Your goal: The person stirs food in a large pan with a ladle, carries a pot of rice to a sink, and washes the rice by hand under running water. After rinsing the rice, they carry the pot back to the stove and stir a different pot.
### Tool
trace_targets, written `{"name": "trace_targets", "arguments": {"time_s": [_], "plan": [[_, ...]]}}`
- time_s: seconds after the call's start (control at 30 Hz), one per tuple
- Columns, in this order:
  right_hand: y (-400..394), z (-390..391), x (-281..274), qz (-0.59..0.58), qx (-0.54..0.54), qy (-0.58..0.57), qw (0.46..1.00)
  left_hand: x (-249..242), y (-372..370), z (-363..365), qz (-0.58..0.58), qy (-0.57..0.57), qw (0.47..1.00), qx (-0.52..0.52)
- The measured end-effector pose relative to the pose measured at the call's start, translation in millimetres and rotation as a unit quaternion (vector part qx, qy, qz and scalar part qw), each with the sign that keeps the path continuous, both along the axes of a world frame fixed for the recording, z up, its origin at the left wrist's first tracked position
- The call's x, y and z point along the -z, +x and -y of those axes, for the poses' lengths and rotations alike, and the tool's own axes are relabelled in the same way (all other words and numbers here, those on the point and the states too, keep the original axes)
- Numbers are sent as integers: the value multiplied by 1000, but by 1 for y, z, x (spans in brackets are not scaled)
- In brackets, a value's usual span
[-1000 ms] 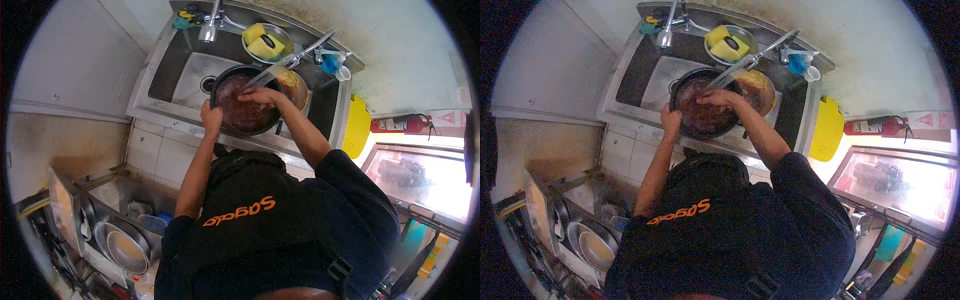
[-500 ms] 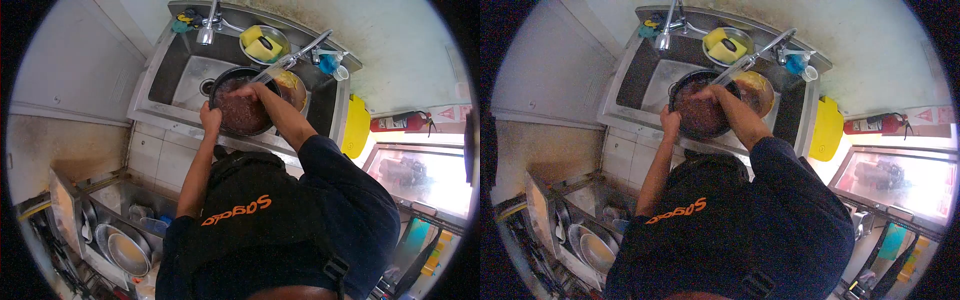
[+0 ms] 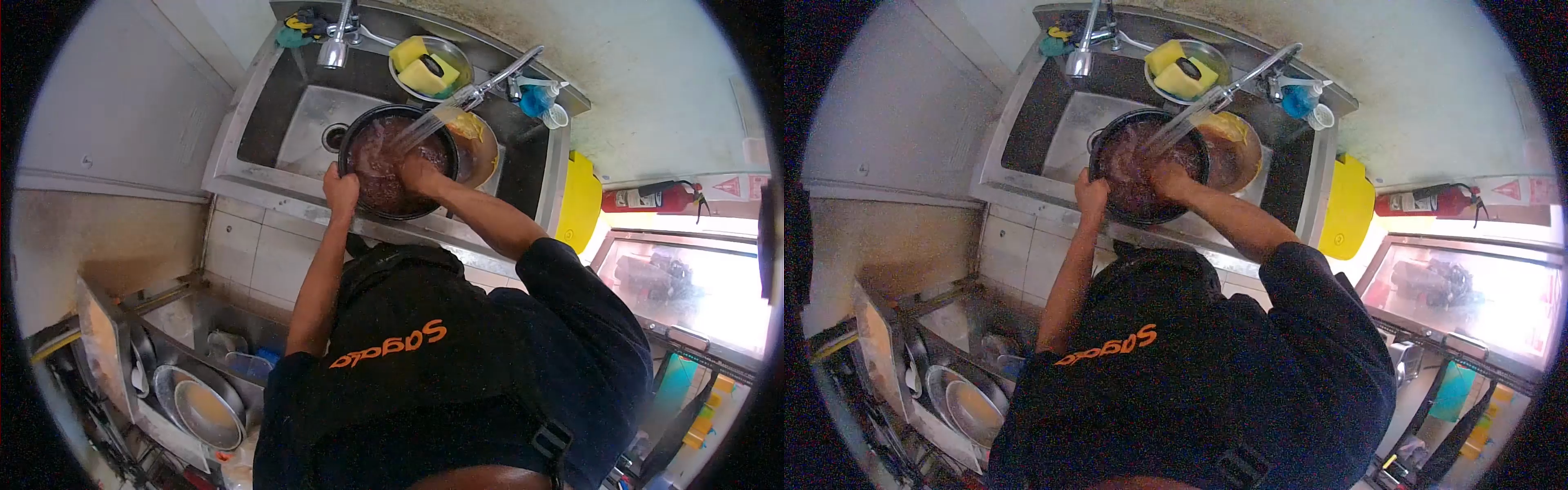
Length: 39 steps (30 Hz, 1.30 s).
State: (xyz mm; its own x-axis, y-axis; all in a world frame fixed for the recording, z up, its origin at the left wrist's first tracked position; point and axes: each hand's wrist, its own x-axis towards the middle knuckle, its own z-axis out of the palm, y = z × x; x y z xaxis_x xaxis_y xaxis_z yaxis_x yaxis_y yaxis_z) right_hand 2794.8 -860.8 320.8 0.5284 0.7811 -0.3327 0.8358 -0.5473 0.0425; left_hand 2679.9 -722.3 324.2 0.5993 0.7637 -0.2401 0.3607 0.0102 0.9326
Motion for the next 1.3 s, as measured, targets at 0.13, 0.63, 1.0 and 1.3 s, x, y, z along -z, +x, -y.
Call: {"name": "trace_targets", "arguments": {"time_s": [0.13, 0.63, 1.0, 1.3], "plan": [[34, -20, -48, -171, 12, -33, 985, -11, 1, 2, 29, -15, 999, 1], [-12, -27, -58, -24, 54, 109, 992, 3, 0, -1, 38, -17, 999, 9], [-5, 14, -70, -164, 217, 245, 931, -13, -1, 2, 51, -38, 998, 10], [15, 48, -81, 24, 389, 384, 837, -11, -1, 2, 100, -101, 990, 11]]}}
